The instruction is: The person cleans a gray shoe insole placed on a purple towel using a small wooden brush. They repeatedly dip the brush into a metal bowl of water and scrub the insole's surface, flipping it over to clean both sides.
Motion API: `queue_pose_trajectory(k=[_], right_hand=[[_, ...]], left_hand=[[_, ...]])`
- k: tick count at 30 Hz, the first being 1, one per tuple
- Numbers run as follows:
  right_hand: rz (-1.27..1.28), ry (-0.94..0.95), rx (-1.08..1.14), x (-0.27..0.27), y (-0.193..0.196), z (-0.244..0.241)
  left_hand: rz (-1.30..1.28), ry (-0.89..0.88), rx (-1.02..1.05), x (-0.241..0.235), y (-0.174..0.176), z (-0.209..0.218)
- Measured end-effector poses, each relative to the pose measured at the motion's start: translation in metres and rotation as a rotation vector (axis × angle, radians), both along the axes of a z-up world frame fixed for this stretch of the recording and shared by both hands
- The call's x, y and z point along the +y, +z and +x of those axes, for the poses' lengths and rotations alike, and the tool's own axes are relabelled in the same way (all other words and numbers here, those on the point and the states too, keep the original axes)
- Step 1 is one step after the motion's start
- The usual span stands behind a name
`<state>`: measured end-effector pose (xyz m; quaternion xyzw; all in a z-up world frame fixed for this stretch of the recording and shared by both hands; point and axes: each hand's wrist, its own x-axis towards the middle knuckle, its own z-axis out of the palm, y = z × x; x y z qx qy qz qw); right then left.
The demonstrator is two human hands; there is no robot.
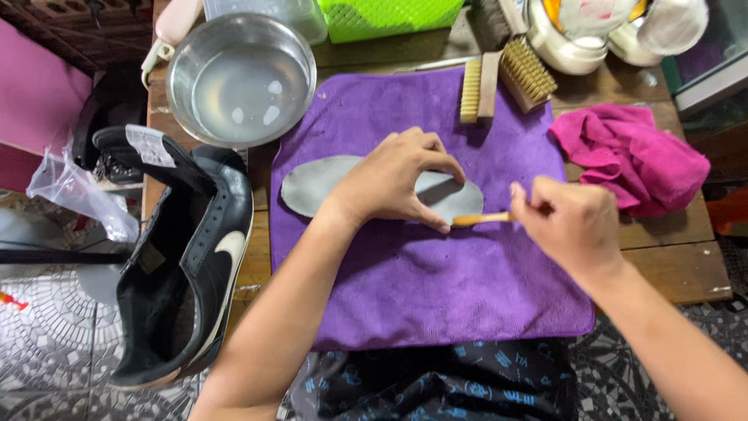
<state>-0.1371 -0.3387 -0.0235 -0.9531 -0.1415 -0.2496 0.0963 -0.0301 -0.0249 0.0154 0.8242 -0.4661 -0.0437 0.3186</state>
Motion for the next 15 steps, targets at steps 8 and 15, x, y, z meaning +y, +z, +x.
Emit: queue_pose_trajectory(k=[8, 15], right_hand=[[0.006, 0.010, -0.011, 0.024, 0.003, -0.005], [-0.012, -0.153, 0.052, 0.010, 0.000, 0.009]], left_hand=[[0.002, 0.000, -0.008, 0.001, 0.002, -0.001], [0.009, 0.006, -0.011, 0.001, 0.001, 0.000]])
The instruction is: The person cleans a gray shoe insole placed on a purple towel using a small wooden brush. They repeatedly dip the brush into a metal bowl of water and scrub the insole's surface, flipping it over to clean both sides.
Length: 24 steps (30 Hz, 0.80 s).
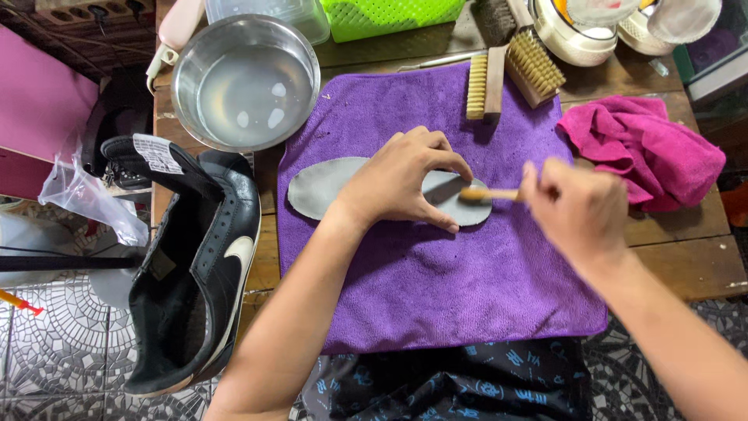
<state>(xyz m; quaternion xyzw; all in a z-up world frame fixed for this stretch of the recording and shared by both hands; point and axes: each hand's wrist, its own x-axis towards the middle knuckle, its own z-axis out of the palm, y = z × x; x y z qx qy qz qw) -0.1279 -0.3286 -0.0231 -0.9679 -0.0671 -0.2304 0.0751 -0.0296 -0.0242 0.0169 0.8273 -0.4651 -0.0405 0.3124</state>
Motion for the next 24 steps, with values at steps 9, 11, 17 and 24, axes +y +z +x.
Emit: queue_pose_trajectory(k=[9, 11, 17, 24], right_hand=[[-0.027, 0.241, -0.007, 0.010, 0.035, -0.017], [0.146, 0.442, 0.116, 0.021, 0.058, -0.021], [0.165, 0.352, 0.115, -0.011, 0.022, -0.023], [0.336, 0.282, 0.184, 0.008, 0.023, -0.038]], left_hand=[[-0.046, -0.012, -0.003, 0.001, -0.002, 0.000], [-0.053, -0.011, 0.018, 0.001, -0.002, 0.000], [-0.030, -0.002, 0.016, 0.000, -0.002, -0.001], [-0.038, -0.004, 0.014, -0.001, -0.004, 0.001]])
